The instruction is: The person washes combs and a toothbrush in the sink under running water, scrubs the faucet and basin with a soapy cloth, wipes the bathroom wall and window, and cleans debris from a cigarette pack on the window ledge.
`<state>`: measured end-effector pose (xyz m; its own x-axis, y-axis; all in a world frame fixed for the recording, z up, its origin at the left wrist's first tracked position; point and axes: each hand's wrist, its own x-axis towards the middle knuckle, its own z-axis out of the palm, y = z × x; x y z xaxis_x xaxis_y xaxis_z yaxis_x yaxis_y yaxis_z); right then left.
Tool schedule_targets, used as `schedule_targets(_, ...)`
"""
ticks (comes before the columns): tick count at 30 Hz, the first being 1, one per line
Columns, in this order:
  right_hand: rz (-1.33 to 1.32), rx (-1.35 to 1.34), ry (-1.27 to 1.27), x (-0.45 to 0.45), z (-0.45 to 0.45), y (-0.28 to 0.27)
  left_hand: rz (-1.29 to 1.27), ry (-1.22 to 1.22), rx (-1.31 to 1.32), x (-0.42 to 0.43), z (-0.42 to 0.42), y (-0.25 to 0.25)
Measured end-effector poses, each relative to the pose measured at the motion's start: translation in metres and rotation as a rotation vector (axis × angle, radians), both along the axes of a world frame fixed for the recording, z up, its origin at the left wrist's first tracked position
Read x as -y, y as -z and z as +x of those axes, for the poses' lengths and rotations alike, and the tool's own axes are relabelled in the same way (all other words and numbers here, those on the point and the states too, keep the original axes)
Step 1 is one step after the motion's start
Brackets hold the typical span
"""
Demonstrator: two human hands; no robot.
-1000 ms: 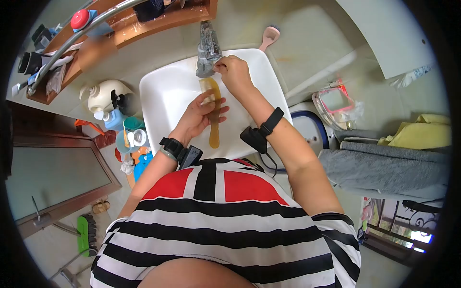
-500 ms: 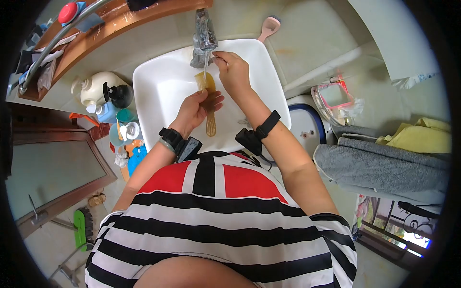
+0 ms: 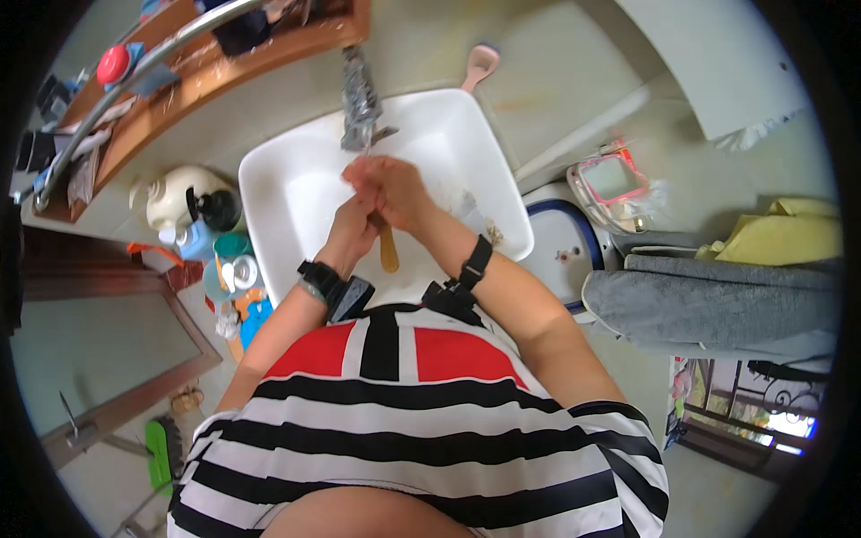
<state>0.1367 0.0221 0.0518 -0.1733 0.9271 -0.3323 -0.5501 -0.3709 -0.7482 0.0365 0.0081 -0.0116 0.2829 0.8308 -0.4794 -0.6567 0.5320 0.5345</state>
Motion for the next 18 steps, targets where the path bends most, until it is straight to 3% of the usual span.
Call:
schedule_targets(1, -0.006, -0.027, -0.060, -0.002, 0.001, -0.001, 0.009, 0.050, -0.046, 0.001, -0.003, -0.009)
schedule_targets(3, 0.108, 0.380, -0.256, -0.002, 0.010, -0.007, 0.044, 0.114, -0.087, 0.001, -0.005, -0.018)
schedule_targets(4, 0.324, 0.756, -0.273, -0.012, 0.023, 0.012, 0.051, 0.129, -0.064, 0.001, -0.007, -0.020)
schedule_targets(5, 0.333, 0.765, -0.256, -0.019, 0.034, 0.000, 0.053, 0.143, -0.043, 0.000, -0.008, -0.020)
schedule_targets(7, 0.008, 0.756, -0.030, -0.036, 0.062, -0.027, 0.026, 0.138, -0.020, -0.007, -0.008, -0.009)
schedule_targets(9, 0.051, 0.775, 0.508, -0.063, 0.080, -0.038, -0.014, 0.119, 0.001, -0.009, -0.008, -0.007)
schedule_targets(11, 0.010, 0.682, 0.663, -0.091, 0.099, -0.054, -0.060, 0.117, 0.053, -0.009, -0.010, -0.009)
schedule_targets(15, -0.109, 0.422, 0.475, -0.157, 0.133, -0.037, -0.072, 0.075, 0.058, -0.008, -0.008, -0.015)
schedule_targets(17, -0.239, 0.341, 0.700, -0.187, 0.134, -0.022, -0.076, 0.079, 0.056, -0.005, -0.013, -0.023)
schedule_targets(18, -0.243, 0.339, 0.684, -0.195, 0.126, -0.021, -0.081, 0.065, 0.052, -0.003, -0.015, -0.023)
